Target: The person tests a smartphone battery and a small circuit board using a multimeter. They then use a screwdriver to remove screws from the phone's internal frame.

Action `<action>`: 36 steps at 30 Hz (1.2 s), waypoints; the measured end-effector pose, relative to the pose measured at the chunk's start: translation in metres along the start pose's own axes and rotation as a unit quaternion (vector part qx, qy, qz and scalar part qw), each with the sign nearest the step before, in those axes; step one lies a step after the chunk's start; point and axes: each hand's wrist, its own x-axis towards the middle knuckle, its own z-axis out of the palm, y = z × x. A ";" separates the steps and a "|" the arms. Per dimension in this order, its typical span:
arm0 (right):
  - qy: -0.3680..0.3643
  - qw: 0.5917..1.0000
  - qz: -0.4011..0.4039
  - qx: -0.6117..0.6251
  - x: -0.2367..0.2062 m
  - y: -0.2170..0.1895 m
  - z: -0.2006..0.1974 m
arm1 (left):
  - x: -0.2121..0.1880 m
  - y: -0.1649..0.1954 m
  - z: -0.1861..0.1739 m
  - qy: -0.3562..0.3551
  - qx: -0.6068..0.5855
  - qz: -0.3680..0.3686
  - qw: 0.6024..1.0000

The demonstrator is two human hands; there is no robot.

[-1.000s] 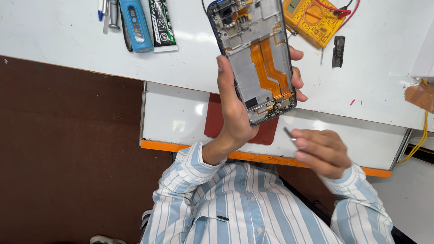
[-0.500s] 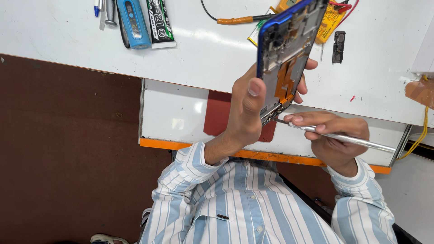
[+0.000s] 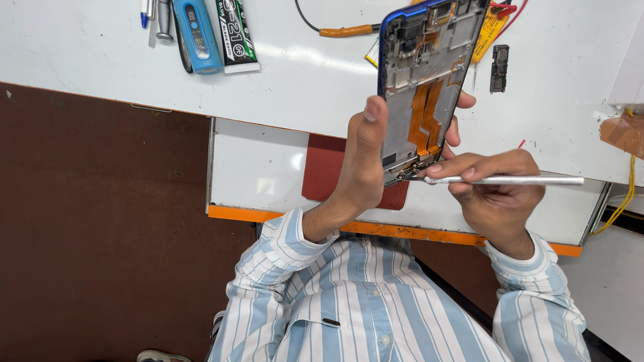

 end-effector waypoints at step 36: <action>0.032 0.997 -0.042 -0.064 0.011 -0.006 -0.003 | 0.017 -0.003 -0.001 -0.008 0.121 -0.080 0.989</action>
